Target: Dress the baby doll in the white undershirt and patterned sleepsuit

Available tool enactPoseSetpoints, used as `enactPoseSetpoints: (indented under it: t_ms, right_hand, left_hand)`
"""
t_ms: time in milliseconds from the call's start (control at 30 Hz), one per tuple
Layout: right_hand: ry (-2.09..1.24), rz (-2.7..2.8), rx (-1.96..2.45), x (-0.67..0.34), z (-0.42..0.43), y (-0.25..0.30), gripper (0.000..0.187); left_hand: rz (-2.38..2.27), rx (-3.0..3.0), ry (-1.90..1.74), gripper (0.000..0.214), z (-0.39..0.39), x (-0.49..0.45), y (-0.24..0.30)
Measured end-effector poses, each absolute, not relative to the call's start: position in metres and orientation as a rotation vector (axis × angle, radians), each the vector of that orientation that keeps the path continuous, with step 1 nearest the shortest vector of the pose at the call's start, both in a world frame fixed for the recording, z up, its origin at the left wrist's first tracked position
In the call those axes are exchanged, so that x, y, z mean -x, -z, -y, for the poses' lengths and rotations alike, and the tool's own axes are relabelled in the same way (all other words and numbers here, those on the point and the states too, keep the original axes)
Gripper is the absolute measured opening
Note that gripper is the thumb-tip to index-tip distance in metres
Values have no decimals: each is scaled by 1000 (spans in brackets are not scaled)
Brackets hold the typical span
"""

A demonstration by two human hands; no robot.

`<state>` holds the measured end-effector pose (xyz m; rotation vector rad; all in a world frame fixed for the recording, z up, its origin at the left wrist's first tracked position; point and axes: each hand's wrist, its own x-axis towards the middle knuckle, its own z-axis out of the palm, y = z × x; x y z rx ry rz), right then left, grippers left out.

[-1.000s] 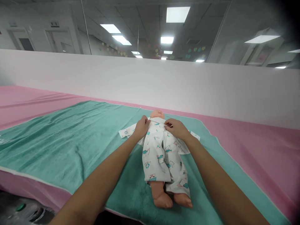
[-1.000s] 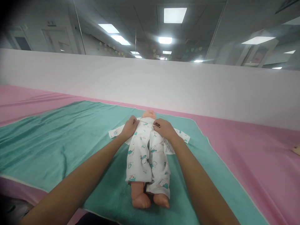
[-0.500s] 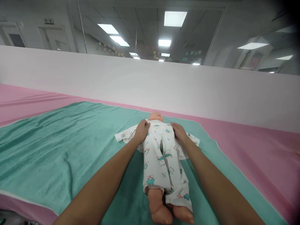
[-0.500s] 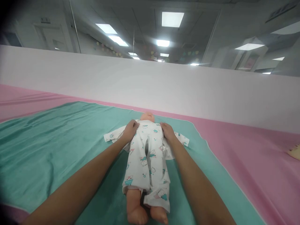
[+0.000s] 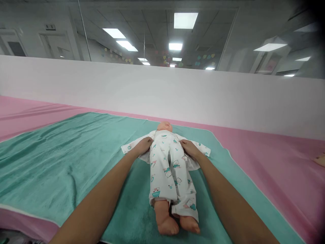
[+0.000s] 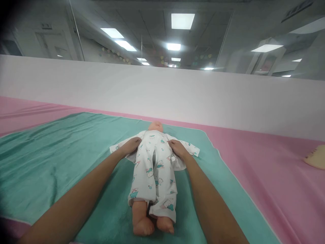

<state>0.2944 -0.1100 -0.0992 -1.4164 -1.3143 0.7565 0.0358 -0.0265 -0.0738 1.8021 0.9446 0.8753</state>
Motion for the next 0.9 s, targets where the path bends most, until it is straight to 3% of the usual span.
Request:
enactPoseSetpoints:
  t_ms: [100,267,533,700,900]
  right_hand:
    - [-1032,1272,1289,-300,120,99,18]
    - [-1226,1327,1086,-291,131,89,39]
    - [-1220,1188,1000,-281,137,88,38]
    - [-1098,1059,1008,-267,128,90,31]
    - [-1090,986,1002,-263,121,94,37]
  left_hand:
    - [-823,-1774,-733,5,37,-26,73]
    - [-719,-1730,-737,13,47,-27,74]
    - [-411,-1344,-777,32,55,-47,83]
    - [-433,-1185,-872,30,57,-56,86]
    - [-438,-1066,-953,33,62,-64,84]
